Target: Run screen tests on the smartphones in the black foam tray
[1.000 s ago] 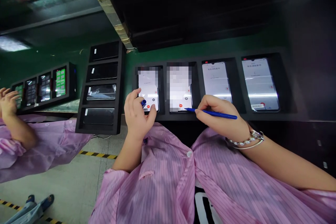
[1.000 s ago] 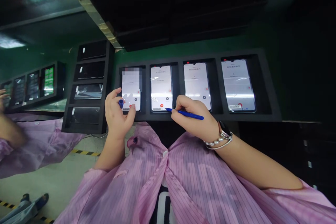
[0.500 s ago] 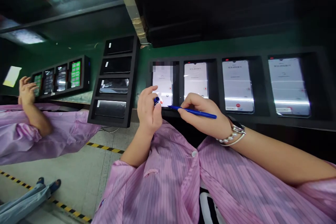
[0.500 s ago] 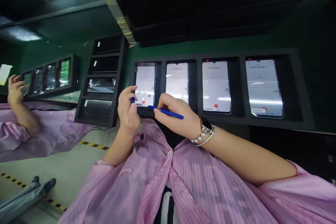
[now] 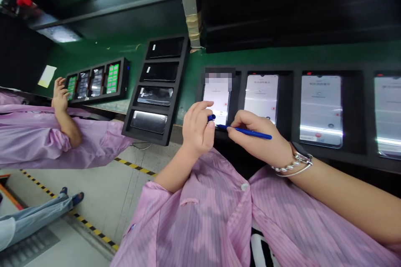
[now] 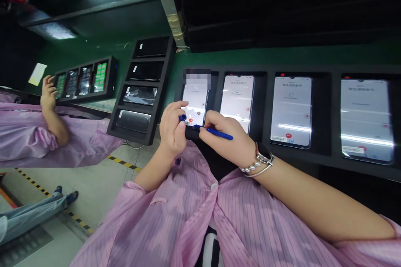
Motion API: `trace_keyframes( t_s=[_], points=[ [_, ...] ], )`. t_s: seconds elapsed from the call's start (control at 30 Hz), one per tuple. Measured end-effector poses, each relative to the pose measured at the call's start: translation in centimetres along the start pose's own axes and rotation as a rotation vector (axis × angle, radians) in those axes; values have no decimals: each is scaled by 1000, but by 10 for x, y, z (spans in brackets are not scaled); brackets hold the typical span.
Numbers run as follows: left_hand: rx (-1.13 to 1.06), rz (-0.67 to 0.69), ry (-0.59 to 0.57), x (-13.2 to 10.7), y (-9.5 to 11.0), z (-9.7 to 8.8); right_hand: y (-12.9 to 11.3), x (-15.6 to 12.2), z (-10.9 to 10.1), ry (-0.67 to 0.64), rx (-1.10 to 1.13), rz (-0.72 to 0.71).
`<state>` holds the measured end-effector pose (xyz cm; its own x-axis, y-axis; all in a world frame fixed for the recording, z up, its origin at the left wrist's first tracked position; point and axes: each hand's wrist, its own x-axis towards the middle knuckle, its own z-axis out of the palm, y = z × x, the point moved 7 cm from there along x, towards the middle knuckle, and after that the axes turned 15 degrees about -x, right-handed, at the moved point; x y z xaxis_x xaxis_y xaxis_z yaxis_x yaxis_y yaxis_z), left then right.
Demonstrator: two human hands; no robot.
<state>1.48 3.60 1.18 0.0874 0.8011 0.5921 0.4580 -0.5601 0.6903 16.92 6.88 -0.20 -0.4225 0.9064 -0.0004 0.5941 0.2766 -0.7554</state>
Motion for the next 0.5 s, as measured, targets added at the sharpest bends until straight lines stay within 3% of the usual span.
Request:
trace_keyframes(
  t_s=[0.13,0.27,0.37,0.5],
  points=[
    [22,10,6,-1,-1,0,5,-6,-4,27,52,14],
    [69,42,-28,1,0,1,10,-24,-30,161,391,84],
    [49,80,-135,5,10,7,-2,-37,-55,210,574,-11],
    [14,56,-243,11,25,18,-9,-47,-71,151,597,-112]
  ],
)
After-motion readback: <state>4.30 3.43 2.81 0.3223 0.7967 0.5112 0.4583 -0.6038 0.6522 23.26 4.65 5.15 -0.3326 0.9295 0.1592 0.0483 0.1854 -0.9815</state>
